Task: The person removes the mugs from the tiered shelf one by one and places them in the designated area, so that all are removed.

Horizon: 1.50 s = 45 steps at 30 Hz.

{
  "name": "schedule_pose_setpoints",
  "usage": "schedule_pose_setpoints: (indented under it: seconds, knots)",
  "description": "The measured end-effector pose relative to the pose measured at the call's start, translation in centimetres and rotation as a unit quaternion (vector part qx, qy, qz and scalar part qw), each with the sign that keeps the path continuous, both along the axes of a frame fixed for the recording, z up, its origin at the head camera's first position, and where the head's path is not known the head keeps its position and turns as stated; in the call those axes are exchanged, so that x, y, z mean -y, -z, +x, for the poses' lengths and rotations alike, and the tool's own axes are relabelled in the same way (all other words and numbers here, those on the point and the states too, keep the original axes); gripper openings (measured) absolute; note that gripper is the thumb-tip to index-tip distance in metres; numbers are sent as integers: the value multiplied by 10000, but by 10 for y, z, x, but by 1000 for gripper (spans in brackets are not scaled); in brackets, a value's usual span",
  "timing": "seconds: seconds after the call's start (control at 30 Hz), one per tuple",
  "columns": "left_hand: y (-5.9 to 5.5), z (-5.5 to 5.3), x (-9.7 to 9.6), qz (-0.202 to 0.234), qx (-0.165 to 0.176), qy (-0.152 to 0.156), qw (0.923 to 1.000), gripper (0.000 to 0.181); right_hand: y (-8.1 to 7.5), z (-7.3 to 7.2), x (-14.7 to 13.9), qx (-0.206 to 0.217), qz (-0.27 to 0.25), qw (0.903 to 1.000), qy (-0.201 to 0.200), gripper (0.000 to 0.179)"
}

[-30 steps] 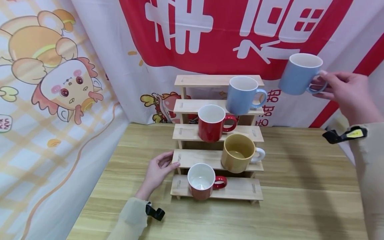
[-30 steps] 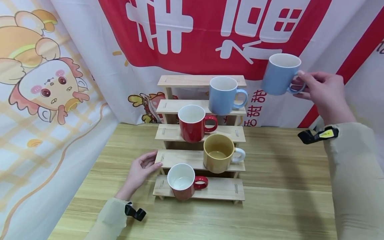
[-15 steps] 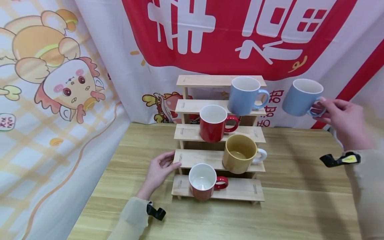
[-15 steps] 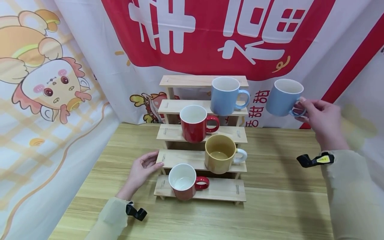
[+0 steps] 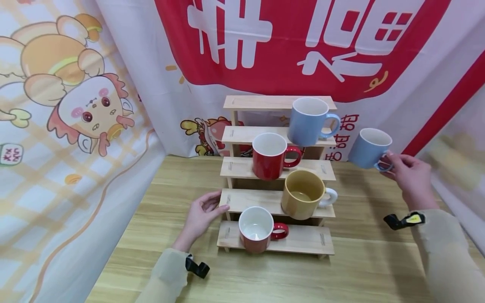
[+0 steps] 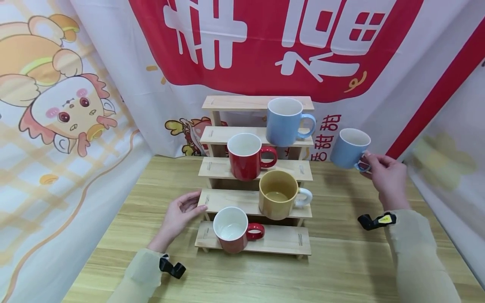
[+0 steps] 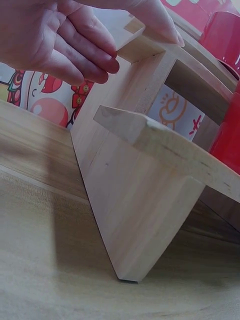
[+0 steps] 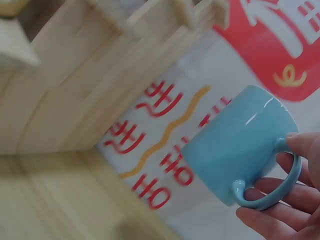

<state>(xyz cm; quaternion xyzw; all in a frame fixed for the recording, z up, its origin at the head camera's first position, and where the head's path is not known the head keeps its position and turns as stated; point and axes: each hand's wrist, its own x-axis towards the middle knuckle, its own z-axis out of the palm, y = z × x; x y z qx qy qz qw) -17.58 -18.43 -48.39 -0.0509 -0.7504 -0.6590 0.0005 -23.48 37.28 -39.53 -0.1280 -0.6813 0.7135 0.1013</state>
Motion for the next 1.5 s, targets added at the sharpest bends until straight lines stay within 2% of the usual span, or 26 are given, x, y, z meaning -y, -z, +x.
schedule_pose_setpoints:
  seconds: [0.1,0.23,0.5,0.6,0.7,0.83,1.0,1.27,1.37,1.5]
  knots:
    - [0,-1,0,69,-37,4,10000,63,15,-1,3,84,8,10000,46,44]
    - [1,0,-1,127,-62,-2,9999,62,35,0,6,119,-85,9998,97,40]
    - [0,0,-3,108,-65,-31,9999,61,69,1,9,26,-422,9989,195,18]
    - [0,0,-3,96,-81,-55,9999,62,79,-1,10,78,-334,9991,245,24]
    - [1,0,-3,92,-91,-62,9999,62,86,-4,12,342,-199,9986,362,37]
    - [1,0,-2,99,-56,-54,9999,62,94,-8,17,644,-30,9966,519,48]
    - [1,0,-2,141,7,-41,9999,60,100,-15,25,617,-72,9957,682,45]
    - [-1,0,-3,134,37,-37,9999,59,100,-21,34,728,-20,9931,918,45]
    - [-2,1,-3,124,33,-42,9999,59,102,-21,36,698,-19,9923,1020,41]
    - [-2,1,-3,122,38,-65,9999,59,106,-21,39,445,-231,9925,1113,24]
